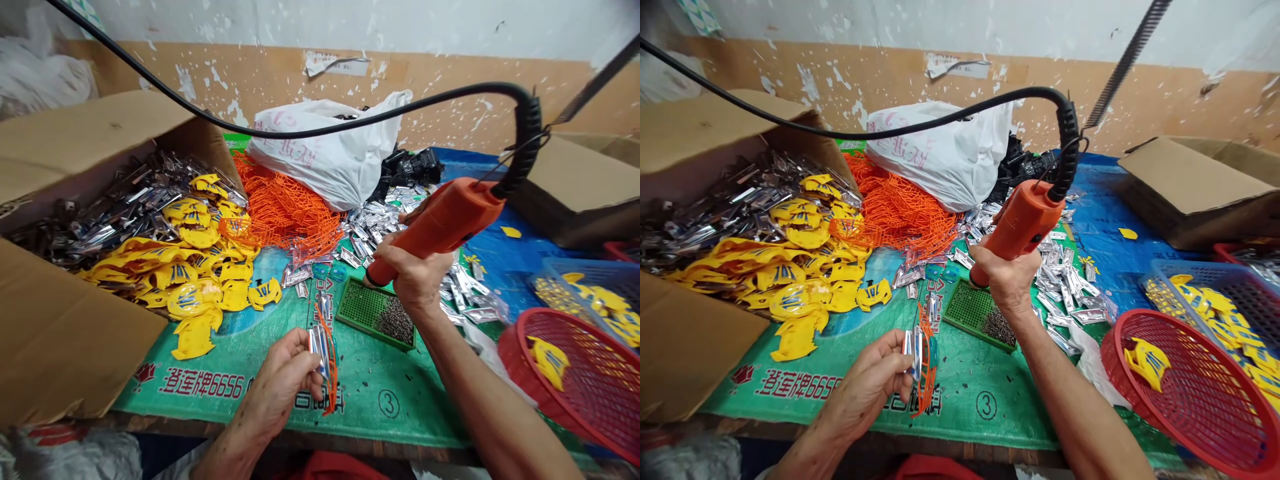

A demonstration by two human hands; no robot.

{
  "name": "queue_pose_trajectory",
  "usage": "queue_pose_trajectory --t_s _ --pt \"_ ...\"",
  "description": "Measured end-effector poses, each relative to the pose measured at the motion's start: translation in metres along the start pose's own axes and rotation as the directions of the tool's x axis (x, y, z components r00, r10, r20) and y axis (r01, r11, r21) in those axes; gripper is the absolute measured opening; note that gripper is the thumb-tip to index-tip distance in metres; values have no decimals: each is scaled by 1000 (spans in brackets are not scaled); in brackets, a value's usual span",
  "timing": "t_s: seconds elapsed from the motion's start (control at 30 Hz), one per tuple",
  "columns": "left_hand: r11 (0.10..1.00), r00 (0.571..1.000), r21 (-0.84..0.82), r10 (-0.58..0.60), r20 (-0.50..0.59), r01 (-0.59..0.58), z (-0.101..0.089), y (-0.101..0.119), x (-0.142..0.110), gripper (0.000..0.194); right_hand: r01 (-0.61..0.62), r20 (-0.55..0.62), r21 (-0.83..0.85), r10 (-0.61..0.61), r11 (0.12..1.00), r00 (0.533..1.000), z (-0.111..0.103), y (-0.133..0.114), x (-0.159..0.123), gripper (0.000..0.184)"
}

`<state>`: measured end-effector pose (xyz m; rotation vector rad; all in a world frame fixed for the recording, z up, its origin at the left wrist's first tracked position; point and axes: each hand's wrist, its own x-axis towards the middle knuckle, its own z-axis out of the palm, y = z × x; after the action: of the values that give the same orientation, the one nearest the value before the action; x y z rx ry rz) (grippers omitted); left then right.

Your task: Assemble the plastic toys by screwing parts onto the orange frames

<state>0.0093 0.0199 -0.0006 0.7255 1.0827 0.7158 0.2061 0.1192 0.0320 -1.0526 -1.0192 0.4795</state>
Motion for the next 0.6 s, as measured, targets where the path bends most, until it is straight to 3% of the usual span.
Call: queue_pose_trajectory --t_s 0.2,0.6 --pt "1000 1000 -3 -6 -7 6 2 0 -2 14 -8 -20 49 9 999 1000 3 -5 0 30" --pt "1000 1000 13 13 -13 -13 2 1 -1 14 -19 -49 26 20 999 999 4 -5 0 25"
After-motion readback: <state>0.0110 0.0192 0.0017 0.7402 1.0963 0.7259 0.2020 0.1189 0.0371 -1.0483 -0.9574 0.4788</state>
